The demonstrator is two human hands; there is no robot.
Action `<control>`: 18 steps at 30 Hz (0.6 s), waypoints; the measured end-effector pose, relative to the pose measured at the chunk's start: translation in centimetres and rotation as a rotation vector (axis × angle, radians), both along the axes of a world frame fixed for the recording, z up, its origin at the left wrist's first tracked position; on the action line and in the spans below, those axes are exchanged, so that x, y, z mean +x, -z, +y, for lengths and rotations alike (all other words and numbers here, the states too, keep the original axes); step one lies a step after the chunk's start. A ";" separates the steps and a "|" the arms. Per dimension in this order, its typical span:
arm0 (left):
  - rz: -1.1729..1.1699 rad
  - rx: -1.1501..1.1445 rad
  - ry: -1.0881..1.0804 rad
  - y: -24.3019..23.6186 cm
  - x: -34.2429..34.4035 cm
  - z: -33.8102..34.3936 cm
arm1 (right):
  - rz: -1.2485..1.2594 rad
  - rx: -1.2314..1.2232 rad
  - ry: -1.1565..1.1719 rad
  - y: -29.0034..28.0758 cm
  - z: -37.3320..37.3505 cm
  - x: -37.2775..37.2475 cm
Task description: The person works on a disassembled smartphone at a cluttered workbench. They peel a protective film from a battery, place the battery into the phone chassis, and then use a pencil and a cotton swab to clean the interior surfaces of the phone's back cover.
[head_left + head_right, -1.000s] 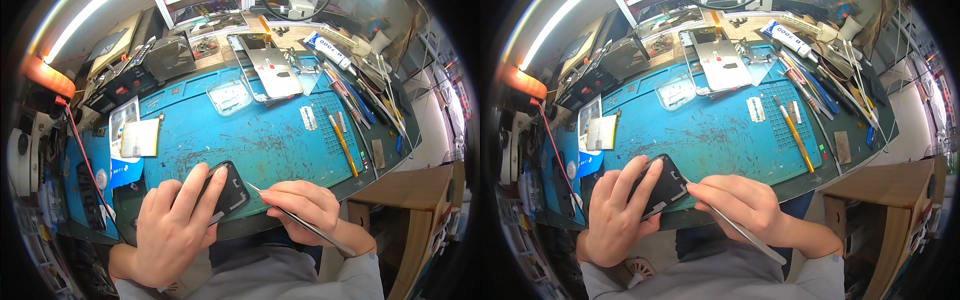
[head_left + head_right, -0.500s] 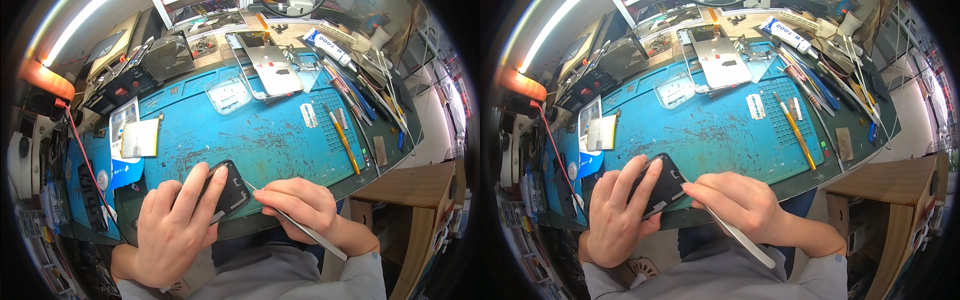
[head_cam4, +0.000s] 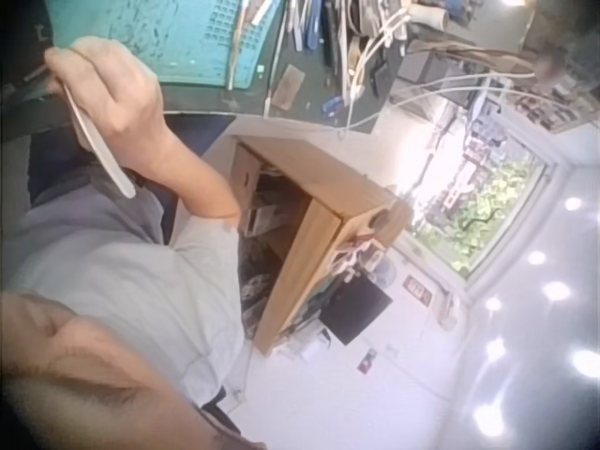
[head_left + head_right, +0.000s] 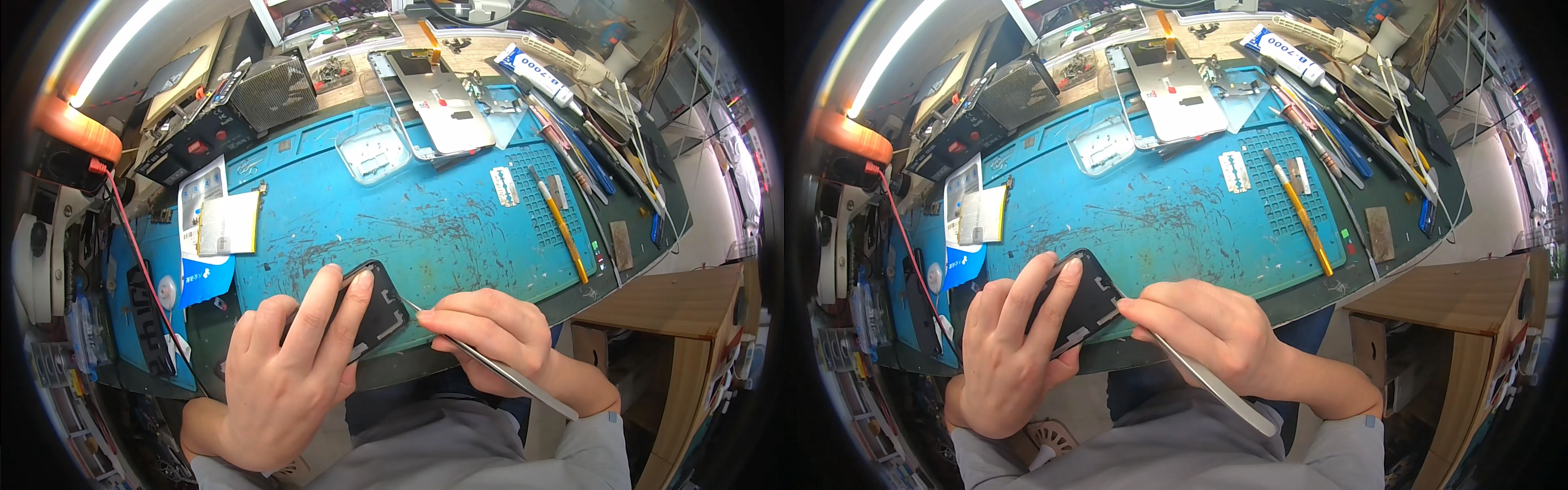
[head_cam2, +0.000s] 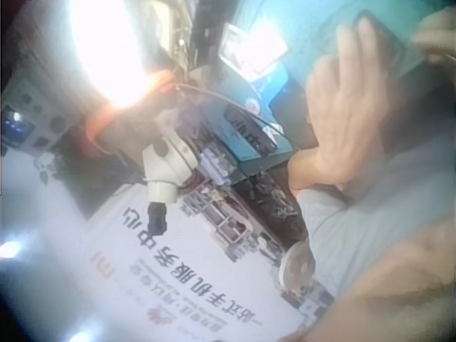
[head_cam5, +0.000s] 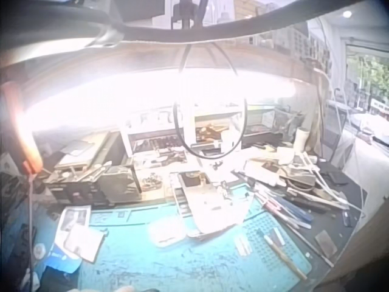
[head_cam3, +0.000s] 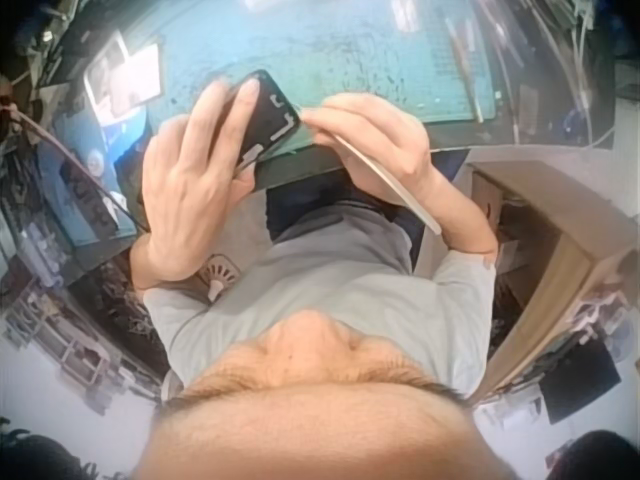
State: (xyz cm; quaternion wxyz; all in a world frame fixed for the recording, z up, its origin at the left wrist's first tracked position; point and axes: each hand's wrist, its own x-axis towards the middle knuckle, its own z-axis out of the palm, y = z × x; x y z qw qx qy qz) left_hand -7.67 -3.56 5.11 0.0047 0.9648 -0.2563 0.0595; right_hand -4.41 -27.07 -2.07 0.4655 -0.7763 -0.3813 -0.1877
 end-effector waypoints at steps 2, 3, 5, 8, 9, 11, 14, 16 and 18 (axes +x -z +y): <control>0.004 0.002 -0.002 -0.1 0.0 0.0 | 0.009 0.006 0.000 -0.1 0.0 0.0; 0.004 0.003 -0.001 -0.1 0.0 0.0 | 0.018 0.007 -0.005 -0.1 0.0 0.0; 0.004 0.004 -0.001 -0.1 0.0 0.0 | 0.037 0.011 -0.016 0.0 -0.1 -0.1; -0.002 0.013 -0.001 -0.1 -0.1 -0.1 | 0.025 -0.001 -0.003 -0.1 -0.1 -0.1; 0.001 0.013 -0.001 -0.2 -0.1 -0.1 | 0.026 0.007 -0.005 0.0 -0.1 -0.1; 0.007 0.011 -0.002 -0.2 -0.1 -0.2 | 0.030 0.022 -0.010 0.0 -0.1 -0.1; 0.000 0.019 -0.002 -0.2 -0.2 -0.2 | 0.017 0.019 -0.006 0.0 0.0 0.0; 0.010 0.016 -0.006 -0.3 -0.2 -0.2 | -0.019 -0.009 -0.006 0.1 0.0 -0.1; 0.009 0.017 -0.006 -0.3 -0.3 -0.2 | -0.028 -0.018 -0.010 0.2 0.0 -0.2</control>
